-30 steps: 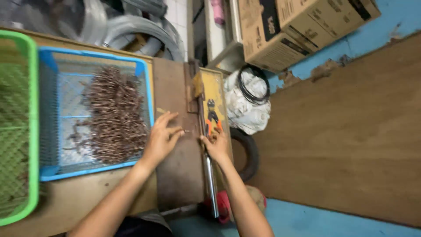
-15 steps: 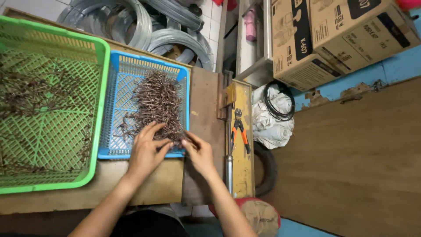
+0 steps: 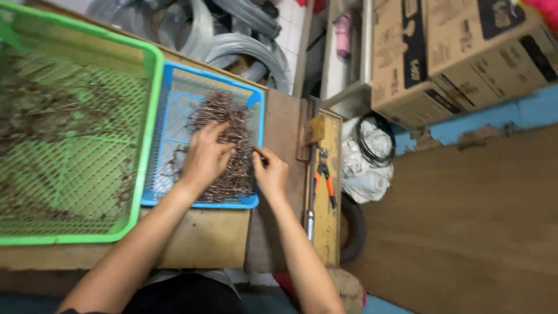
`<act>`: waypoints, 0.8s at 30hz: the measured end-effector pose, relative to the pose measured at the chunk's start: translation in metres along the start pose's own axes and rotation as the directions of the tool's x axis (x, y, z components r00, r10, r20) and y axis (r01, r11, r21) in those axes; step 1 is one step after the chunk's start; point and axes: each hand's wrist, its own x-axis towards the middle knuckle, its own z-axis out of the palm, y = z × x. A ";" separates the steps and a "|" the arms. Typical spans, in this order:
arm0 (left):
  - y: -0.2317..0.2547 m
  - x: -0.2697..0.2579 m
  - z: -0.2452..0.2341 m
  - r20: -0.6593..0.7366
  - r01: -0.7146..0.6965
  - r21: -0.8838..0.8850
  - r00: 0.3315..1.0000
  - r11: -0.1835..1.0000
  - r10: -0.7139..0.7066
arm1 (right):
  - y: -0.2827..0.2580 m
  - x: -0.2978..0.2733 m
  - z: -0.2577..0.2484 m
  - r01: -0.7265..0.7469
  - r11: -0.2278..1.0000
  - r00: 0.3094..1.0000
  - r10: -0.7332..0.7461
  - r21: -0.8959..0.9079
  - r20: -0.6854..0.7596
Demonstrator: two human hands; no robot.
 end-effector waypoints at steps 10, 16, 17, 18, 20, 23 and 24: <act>-0.037 -0.089 -0.141 -0.077 0.019 -0.370 0.996 0.929 -0.051 | -0.117 0.011 0.040 0.216 0.960 0.970 -0.232 0.176 0.078; -0.154 -0.119 -0.176 -0.023 0.341 0.219 0.939 0.914 -0.344 | -0.185 0.006 0.147 0.577 0.817 0.755 -0.529 -0.007 0.388; -0.173 -0.122 -0.174 -0.020 0.403 0.303 0.909 0.864 -0.417 | -0.194 0.006 0.167 0.666 0.744 0.689 -0.585 -0.056 0.428; -0.191 -0.126 -0.171 -0.022 0.458 0.383 0.873 0.802 -0.487 | -0.202 0.006 0.187 0.746 0.658 0.618 -0.630 -0.098 0.470; -0.218 -0.128 -0.161 -0.003 0.502 0.408 0.836 0.763 -0.548 | -0.214 0.005 0.210 0.777 0.612 0.597 -0.640 -0.149 0.483; -0.222 -0.125 -0.161 0.058 0.553 0.399 0.781 0.731 -0.622 | -0.198 0.008 0.252 0.785 0.575 0.602 -0.618 -0.231 0.506; -0.217 -0.123 -0.165 0.094 0.569 0.370 0.763 0.734 -0.639 | -0.188 0.009 0.267 0.769 0.586 0.621 -0.593 -0.255 0.513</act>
